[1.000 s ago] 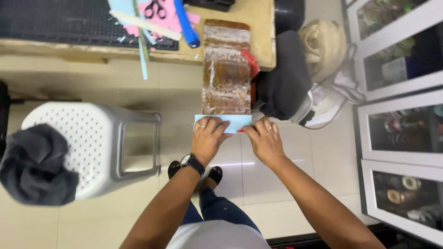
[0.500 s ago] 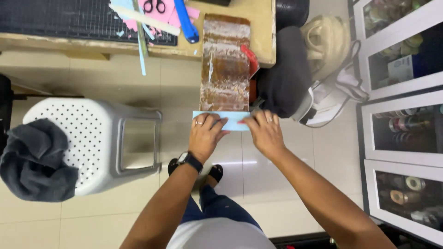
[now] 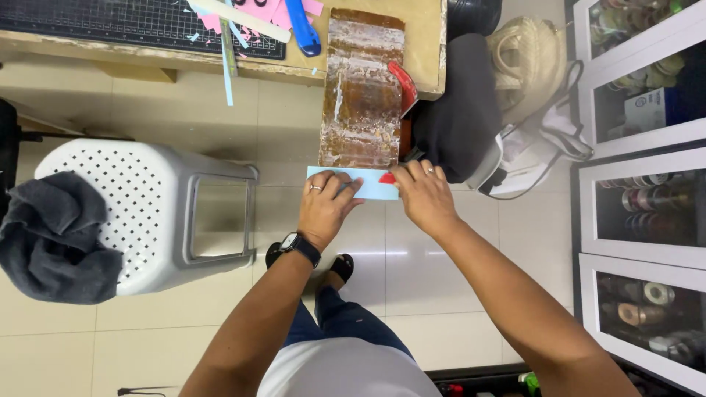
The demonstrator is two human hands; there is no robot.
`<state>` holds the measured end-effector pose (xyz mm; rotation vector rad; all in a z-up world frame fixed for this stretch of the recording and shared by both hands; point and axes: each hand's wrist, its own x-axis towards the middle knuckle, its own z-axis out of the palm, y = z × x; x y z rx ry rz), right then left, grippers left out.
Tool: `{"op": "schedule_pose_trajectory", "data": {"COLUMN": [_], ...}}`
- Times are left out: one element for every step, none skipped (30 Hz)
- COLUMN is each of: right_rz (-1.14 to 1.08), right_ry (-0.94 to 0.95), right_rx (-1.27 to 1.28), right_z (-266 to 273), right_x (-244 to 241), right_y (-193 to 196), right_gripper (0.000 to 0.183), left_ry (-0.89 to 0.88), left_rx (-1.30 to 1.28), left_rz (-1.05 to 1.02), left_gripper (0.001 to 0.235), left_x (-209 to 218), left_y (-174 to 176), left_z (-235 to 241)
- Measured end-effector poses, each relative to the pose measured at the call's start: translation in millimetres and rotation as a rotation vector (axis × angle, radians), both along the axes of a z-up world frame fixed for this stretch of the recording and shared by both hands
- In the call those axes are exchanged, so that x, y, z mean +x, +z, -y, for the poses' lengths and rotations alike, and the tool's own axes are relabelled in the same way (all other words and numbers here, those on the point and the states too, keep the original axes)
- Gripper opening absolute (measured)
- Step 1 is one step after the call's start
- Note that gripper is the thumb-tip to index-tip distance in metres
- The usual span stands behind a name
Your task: Gluing and smoothing paper onto a surface using a scraper tool during a craft project
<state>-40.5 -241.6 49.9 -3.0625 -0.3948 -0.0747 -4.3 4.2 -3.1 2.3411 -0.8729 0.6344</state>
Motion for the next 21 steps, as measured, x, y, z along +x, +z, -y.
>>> {"op": "schedule_pose_trajectory", "data": {"right_rz": [-0.001,-0.029,-0.059,-0.063,-0.073,-0.082,-0.077,-0.081,-0.094,-0.099,-0.098,-0.097,-0.095,-0.100,-0.109,-0.110,-0.076,-0.043,-0.044,-0.043,-0.041], "right_ry": [-0.002,-0.010,-0.007,0.001,0.006,0.012,0.018,0.035,0.051,0.054,0.053,0.051,0.057,0.043,0.024,0.026,0.043,0.060,0.064,0.064,0.067], "right_rx": [-0.002,0.006,0.016,0.016,0.010,0.004,0.001,-0.011,-0.022,-0.023,-0.033,-0.043,-0.046,-0.046,-0.044,-0.046,-0.031,-0.015,-0.015,-0.018,-0.022], "right_z": [1.0,1.7,1.8,2.3,1.3,0.2,-0.2,-0.4,-1.7,-2.8,-5.6,-8.4,-10.2,-11.7,-13.6,-18.6,-24.3,-30.0,-34.0,-38.3,-42.6], "right_x": [1.1,2.3,4.0,5.9,6.5,7.3,10.0,12.9,10.7,11.5,12.0,12.5,13.6,14.8,13.4,16.7,16.6,16.4,17.2,17.8,20.0], "right_y": [-2.0,-4.0,-5.6,-1.8,0.9,3.9,3.5,3.2,1.7,2.4,2.6,3.0,3.5,3.9,3.5,4.6,5.5,6.4,3.9,1.8,0.2], "right_gripper": [0.023,0.023,0.023,0.023,0.021,0.019,0.019,0.018,0.018,0.018,0.018,0.018,0.018,0.018,0.018,0.018,0.017,0.016,0.016,0.016,0.017], "left_ry": [-0.002,-0.001,0.011,0.019,0.028,0.038,0.043,0.055,0.065,0.069,0.080,0.090,0.096,0.108,0.116,0.118,0.143,0.169,0.173,0.196,0.222], "left_rx": [-0.002,-0.010,-0.016,-0.015,-0.027,-0.039,-0.042,-0.045,-0.046,-0.046,-0.054,-0.061,-0.064,-0.074,-0.083,-0.085,-0.088,-0.092,-0.091,-0.100,-0.109], "left_rz": [-0.001,-0.001,-0.003,-0.007,-0.002,0.004,0.009,0.016,0.014,0.010,0.002,-0.006,-0.003,-0.013,-0.027,-0.028,-0.030,-0.033,-0.034,-0.035,-0.035], "left_gripper": [0.033,0.033,0.034,0.034,0.034,0.035,0.035,0.035,0.034,0.034,0.036,0.037,0.037,0.037,0.037,0.037,0.037,0.037,0.037,0.041,0.045], "left_x": [-0.3,-0.6,-3.0,-2.5,-2.4,-2.2,-1.3,-0.3,-4.3,-4.1,-4.5,-5.0,-5.4,-5.8,-8.0,-6.9,-9.4,-11.9,-12.6,-13.5,-13.2], "left_y": [-1.6,-3.3,-4.0,-2.5,-1.7,-0.7,-0.8,-0.8,-1.9,-3.0,-3.8,-4.4,-1.5,1.4,3.7,4.4,5.3,6.1,2.9,-0.1,-2.5], "left_z": [0.2,0.2,-1.0,0.7,0.8,0.9,1.7,2.6,2.5,4.1,3.8,3.6,3.2,3.0,2.5,3.8,4.5,5.1,5.2,5.0,4.7]}}
